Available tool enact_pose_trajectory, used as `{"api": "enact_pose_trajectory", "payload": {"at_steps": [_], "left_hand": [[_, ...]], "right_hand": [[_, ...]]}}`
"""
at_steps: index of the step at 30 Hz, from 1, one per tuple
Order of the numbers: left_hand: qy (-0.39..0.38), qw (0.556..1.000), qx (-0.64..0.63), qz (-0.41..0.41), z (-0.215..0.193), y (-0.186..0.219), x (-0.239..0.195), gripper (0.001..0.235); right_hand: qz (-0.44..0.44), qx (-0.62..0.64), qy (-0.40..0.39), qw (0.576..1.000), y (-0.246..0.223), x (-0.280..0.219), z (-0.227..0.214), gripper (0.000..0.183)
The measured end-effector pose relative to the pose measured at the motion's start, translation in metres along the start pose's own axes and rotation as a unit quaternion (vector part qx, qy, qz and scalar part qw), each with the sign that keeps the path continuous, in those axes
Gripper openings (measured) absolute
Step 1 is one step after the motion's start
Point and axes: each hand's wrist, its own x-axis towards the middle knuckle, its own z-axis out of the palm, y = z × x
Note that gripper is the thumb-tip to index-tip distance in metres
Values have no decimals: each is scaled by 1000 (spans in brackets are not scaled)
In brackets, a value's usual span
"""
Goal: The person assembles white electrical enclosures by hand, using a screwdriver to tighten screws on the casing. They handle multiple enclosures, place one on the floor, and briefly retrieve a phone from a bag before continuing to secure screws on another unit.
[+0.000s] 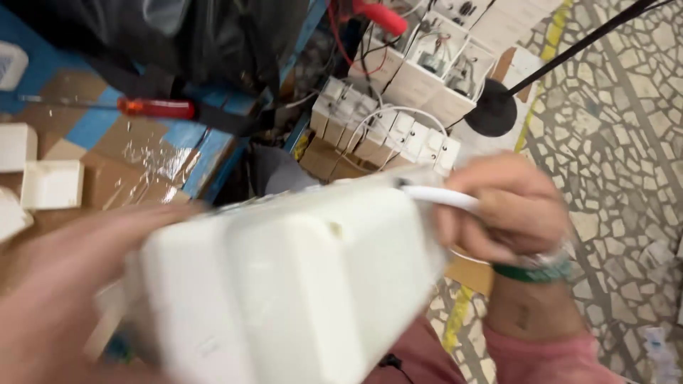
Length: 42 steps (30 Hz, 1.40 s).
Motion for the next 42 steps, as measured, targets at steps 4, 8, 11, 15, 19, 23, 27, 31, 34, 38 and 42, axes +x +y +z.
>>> {"api": "enact_pose_trajectory", "payload": {"at_steps": [4, 8, 11, 15, 19, 23, 27, 31, 34, 38, 42], "left_hand": [[41, 997, -62, 34, 92, -23, 40, 81], [-4, 999, -37, -18, 164, -61, 72, 79], [-30, 996, -70, -36, 207, -86, 99, 80], [-109, 982, -88, -125, 259, -113, 112, 85], [-161, 974, -90, -129, 307, -142, 96, 83], [-181, 978, -79, -66, 341, -165, 65, 84], [-215, 962, -28, -164, 318, -155, 33, 79], [-171, 958, -5, -229, 286, -148, 18, 65], [-170, 967, -5, -192, 274, -143, 12, 53], [-212, 965, 40, -150, 273, -131, 10, 43], [-238, 951, 68, -187, 273, -129, 9, 31]], "right_hand": [[5, -46, 143, 989, -26, -47, 35, 40], [62, -74, 312, 945, -27, -60, 19, 40], [84, -60, 353, 930, -27, -66, -9, 39], [106, -13, 393, 913, -19, -74, -30, 38], [128, 8, 436, 891, 20, -77, -38, 37], [163, 123, 446, 872, 77, -86, -47, 32], [211, 132, 520, 817, 134, -108, -69, 35], [202, 265, 573, 748, 204, -167, -114, 26], [203, 291, 607, 711, 229, -191, -138, 24], [203, 283, 670, 656, 243, -222, -163, 24], [209, 303, 687, 627, 270, -277, -191, 22]]}}
